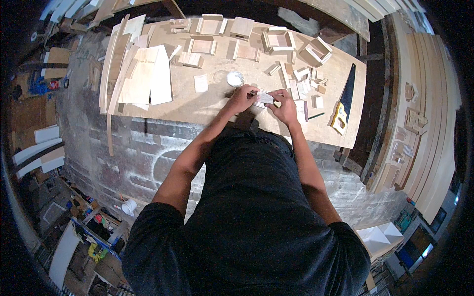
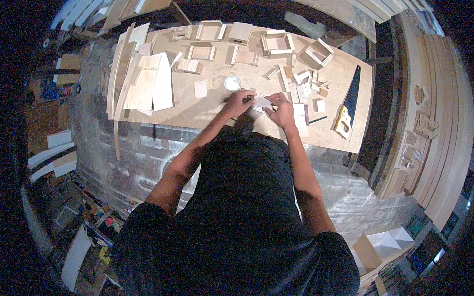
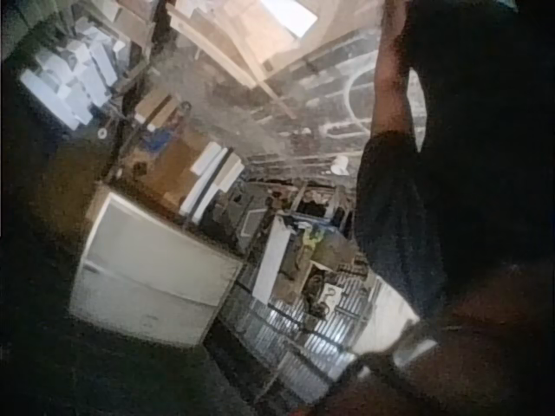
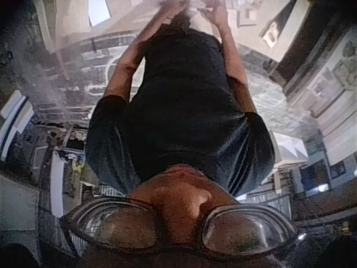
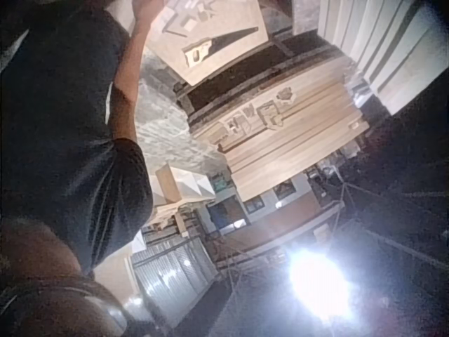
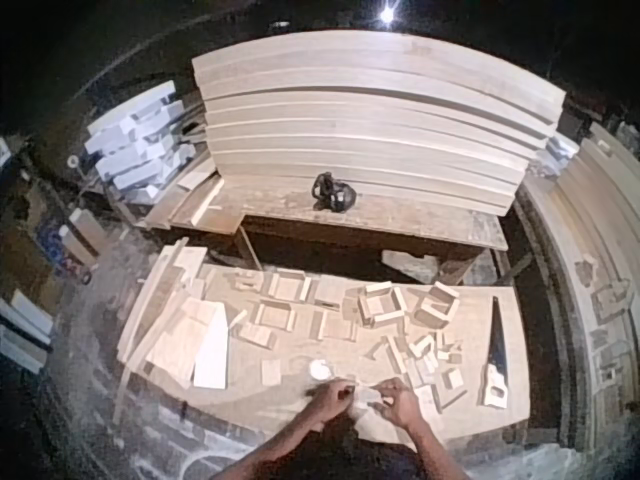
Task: The person saws a wooden piece using a handsaw, applies glue to wooden components using a stick, and joins the pieces together on a workbench.
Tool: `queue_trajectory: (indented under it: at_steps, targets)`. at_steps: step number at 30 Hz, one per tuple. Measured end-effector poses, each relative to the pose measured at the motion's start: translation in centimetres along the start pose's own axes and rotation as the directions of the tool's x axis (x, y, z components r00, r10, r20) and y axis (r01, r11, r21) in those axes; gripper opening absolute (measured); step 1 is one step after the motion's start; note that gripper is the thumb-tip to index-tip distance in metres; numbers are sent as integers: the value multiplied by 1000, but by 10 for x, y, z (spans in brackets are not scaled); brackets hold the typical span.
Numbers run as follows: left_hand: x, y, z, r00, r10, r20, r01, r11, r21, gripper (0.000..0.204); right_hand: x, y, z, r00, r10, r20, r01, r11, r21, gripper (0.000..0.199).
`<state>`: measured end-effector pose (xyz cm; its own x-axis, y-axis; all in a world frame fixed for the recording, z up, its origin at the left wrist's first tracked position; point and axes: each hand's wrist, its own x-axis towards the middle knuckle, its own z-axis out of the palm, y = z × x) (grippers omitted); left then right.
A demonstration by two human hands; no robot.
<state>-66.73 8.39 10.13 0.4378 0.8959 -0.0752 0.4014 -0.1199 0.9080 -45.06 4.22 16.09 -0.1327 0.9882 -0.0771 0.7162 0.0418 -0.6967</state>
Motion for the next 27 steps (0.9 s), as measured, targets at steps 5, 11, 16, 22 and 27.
queue_trajectory:
  at_steps: [5,11,16,22,27]
  targets:
    - [2,-5,5,999,-41,-28,39,997,-71,27,0,2,2,1000,-19,-19,19,1000,16,40]
    - [2,-1,4,998,-56,-38,54,997,-58,26,-1,5,3,1000,-21,-17,21,999,24,41]
    - [2,-2,5,996,-86,-18,83,989,-119,25,-1,7,7,1000,6,-9,-6,999,50,40]
    - [2,0,6,995,-93,-43,86,987,-135,24,-1,10,7,1000,-1,-8,1,999,41,41]
    - [2,-2,6,994,-104,-24,100,987,-127,25,-1,10,7,1000,-3,-13,3,999,40,43]
